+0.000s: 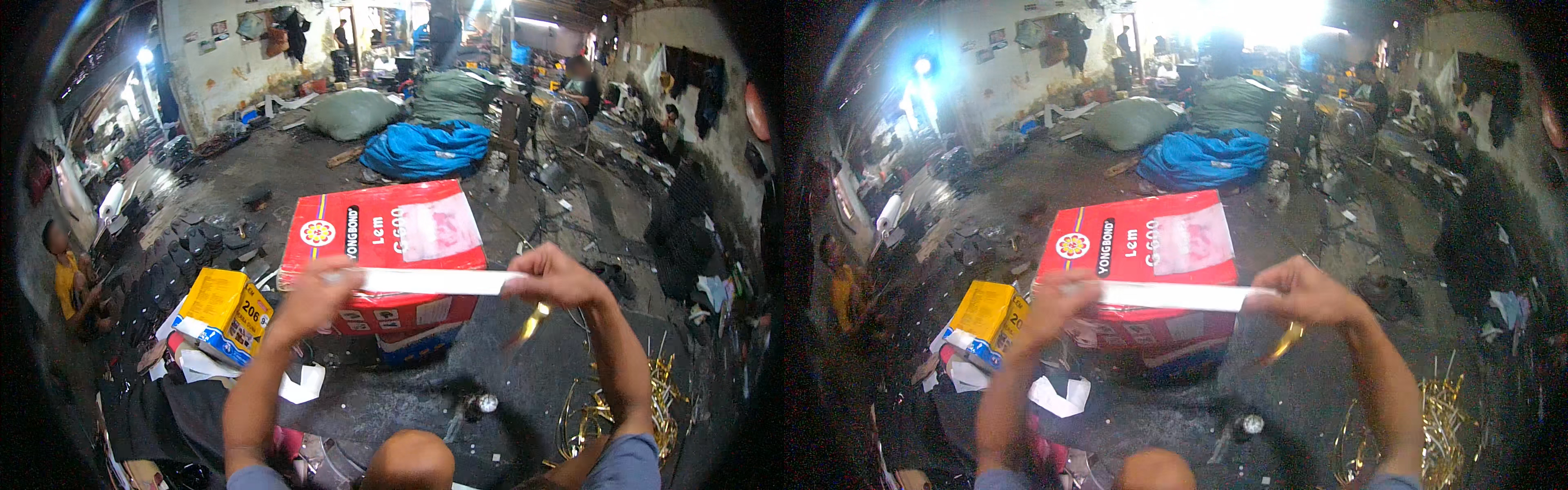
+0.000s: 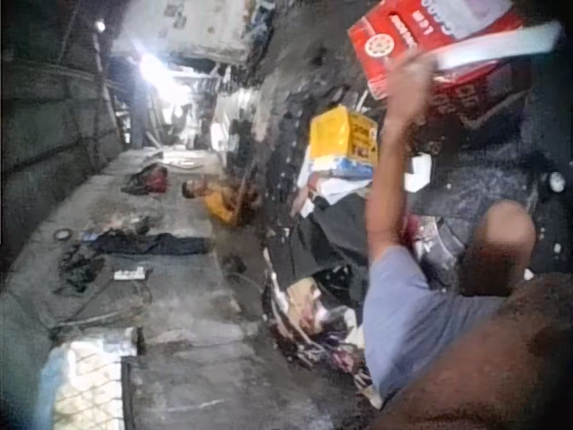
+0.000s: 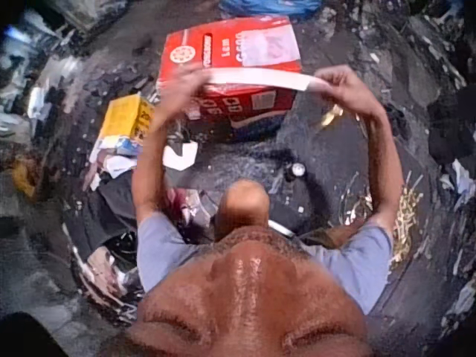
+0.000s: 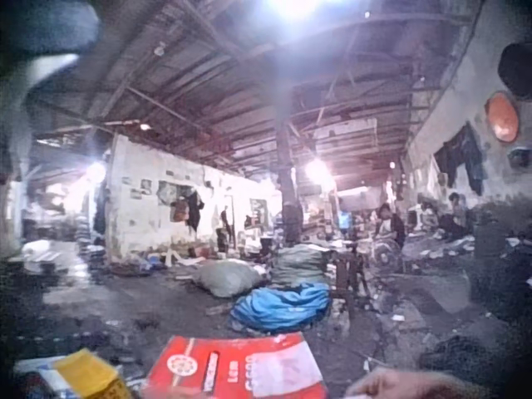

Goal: The person wraps a red cardboard box with white tape, repeatedly folding and pressing the tape around the box edges. The person adjusts the box position and continues applying tape to secure it.

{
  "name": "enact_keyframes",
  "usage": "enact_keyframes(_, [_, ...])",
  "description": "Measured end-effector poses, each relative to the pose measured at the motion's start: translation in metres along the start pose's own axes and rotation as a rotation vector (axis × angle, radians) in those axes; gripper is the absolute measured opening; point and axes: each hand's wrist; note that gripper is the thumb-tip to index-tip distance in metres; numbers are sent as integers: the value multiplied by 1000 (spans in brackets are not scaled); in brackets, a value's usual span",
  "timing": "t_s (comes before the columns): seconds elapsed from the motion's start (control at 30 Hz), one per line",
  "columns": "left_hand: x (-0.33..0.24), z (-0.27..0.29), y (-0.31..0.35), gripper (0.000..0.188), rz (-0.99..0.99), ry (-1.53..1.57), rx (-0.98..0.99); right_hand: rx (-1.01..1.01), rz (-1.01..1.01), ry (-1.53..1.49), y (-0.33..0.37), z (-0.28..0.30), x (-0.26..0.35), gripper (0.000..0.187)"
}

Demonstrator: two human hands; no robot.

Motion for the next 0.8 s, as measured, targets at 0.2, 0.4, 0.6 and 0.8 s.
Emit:
enact_keyframes(0.2, [35,107,-40,22,191,-255,-165,90,16,115,-74,13,-6,31])
enact_keyframes(0.4, [74,142,-74,34,152,-1231,-450,22,108,238,-129,10,10,29])
enact_keyframes(0.6, [11,-53,-107,47,-815,-226,-410,-249,410,655,-154,-34,3,29])
enact_keyframes(0.8, [0,-128,-110,42,-222,148,-18,-556,282,832,-128,-43,11,38])
Point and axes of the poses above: each hand's wrist, its own y-axis away from the middle knuckle, its own z-axis out of the back of the hand, x = y × z, and after that the axes turned 9 degrees about -x, right-handed
